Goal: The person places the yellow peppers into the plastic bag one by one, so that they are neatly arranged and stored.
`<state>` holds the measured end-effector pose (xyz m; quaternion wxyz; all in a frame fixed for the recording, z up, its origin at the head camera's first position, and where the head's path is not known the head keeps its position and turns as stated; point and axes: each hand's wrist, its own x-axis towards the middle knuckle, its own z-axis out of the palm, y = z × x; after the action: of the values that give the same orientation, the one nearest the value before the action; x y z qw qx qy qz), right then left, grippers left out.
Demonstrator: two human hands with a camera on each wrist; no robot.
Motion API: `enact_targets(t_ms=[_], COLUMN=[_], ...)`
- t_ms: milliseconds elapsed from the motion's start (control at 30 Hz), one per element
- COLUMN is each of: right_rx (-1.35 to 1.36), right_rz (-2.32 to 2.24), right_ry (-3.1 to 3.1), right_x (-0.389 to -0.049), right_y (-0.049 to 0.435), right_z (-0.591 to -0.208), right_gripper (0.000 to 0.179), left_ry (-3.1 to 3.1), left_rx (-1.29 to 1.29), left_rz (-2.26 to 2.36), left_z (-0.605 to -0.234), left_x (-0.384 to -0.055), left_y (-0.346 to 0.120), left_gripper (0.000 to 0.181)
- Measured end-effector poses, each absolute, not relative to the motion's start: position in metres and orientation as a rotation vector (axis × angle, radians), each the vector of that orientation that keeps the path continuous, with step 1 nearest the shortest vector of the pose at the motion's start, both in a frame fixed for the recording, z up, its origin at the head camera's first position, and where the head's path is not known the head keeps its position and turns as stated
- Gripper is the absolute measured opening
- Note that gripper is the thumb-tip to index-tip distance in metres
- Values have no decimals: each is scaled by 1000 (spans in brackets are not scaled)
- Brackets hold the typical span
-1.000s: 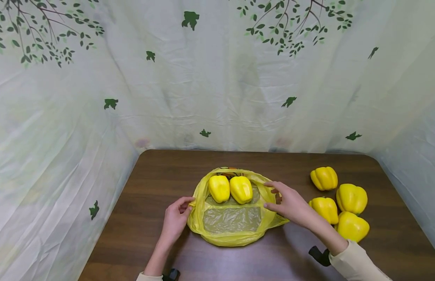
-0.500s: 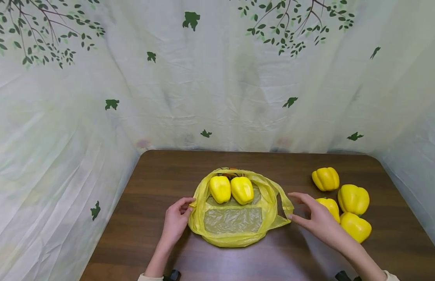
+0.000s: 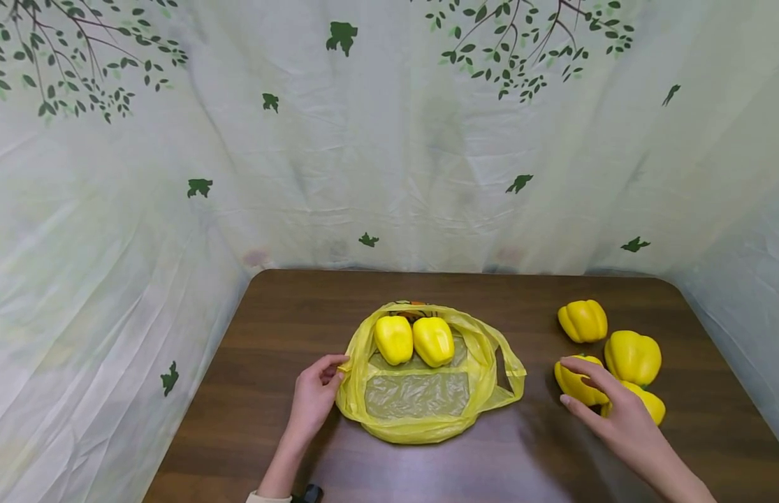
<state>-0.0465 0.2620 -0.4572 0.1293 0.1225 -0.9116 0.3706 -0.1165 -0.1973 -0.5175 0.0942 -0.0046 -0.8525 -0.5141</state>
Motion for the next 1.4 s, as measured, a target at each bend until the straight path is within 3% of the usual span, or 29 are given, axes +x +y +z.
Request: enact_targets(t_ms=[333,500,767,1167,1400], right_rx=[245,1,-341,-475,-435], right_rz=[987,1001,1101,1121,1150], right_ry=[-2596,-2673,-2791,-2961,-2964], right_x=[-36,-28,-23,-31,-29], right_y=[291,304,324,345,349], right_z=[-467,-470,-473,-481,-493], right_gripper=[58,52,64,82,78], left_ry=[-2524,-2529,-2524,-2549,-2540], left_rx=[-40,-44,-27,-33,-48], left_rz=[-1498,-1511,-1532,-1492,-1476], left_z=[-519,-518,-517,-516,-517], left_x=[-117,-117,-117,-116,-115], left_y=[-199,-199,-199,-199,-199], left_gripper=[30,31,34,35,37])
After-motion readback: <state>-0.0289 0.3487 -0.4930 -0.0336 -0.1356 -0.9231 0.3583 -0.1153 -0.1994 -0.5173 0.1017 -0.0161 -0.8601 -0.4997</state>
